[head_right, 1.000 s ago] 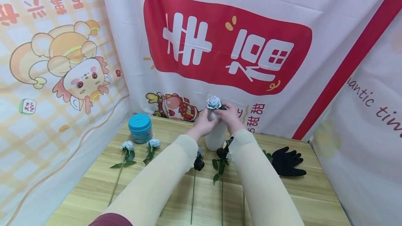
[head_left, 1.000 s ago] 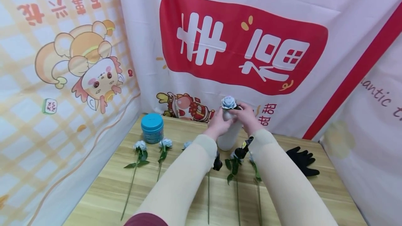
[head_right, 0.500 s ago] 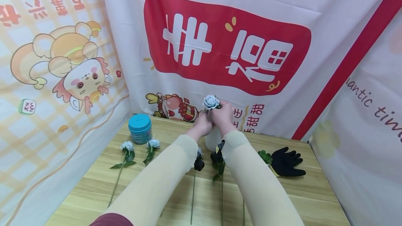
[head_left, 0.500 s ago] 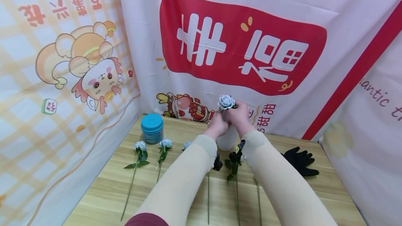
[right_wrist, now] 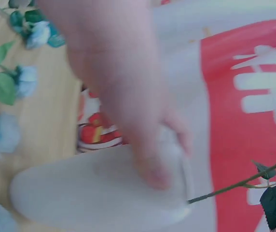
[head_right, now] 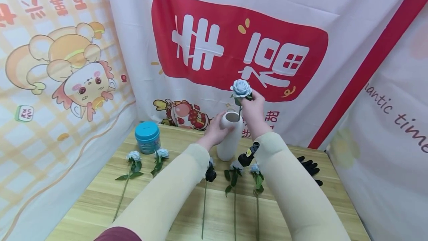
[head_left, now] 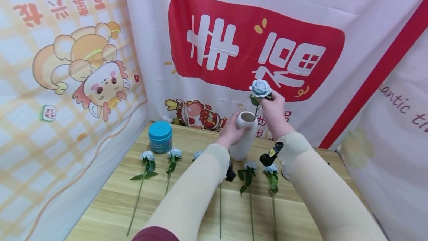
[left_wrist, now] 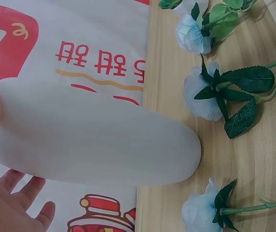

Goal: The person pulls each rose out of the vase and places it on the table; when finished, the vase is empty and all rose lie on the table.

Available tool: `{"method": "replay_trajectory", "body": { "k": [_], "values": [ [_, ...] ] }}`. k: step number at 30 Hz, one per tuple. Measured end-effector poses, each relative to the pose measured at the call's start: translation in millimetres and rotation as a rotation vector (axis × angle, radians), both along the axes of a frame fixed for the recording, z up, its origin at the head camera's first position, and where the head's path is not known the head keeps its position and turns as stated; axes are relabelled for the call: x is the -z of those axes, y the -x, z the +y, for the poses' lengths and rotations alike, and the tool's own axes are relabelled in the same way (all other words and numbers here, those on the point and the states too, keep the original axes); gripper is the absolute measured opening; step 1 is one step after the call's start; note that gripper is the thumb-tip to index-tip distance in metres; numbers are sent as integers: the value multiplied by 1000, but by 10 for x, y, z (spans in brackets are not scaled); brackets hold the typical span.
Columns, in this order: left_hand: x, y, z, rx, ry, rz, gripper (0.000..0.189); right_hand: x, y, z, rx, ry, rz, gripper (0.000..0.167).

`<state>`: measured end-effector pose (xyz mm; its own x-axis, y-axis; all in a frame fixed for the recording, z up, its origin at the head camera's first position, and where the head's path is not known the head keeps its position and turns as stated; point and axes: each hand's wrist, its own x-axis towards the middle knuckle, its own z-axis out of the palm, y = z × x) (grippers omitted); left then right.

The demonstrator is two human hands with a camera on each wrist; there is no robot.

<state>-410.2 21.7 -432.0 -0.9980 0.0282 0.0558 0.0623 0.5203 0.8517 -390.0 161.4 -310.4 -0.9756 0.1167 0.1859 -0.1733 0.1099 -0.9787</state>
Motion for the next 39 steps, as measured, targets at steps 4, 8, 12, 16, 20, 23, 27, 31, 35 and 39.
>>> {"method": "replay_trajectory", "body": {
  "k": [4,8,12,16,20,23,27,31,35,39],
  "values": [
    [27,9,-7,4,1,18,77,-215,-112,92,-11,72,85,45],
    [48,0,-2,26,-15,25,76,-450,-309,234,-35,181,211,43],
    [54,-8,11,29,-28,34,77,-701,-554,421,-76,297,323,45],
    [34,-37,14,21,-23,37,76,-826,-795,617,-79,320,321,51],
    [3,-58,11,19,-12,31,76,-757,-949,769,-28,287,266,53],
    [-27,-65,9,21,-18,35,75,-605,-1018,861,19,229,207,54],
    [-58,-80,-8,27,-30,46,75,-317,-1071,1000,75,99,102,54],
    [-61,-91,-12,35,-32,36,76,42,-1061,1198,92,-138,9,49],
    [-58,-97,-8,29,-38,29,77,421,-1029,1391,70,-348,-70,49],
    [-55,-85,-1,22,-31,28,77,809,-1047,1536,59,-425,-178,47]
  ]
}}
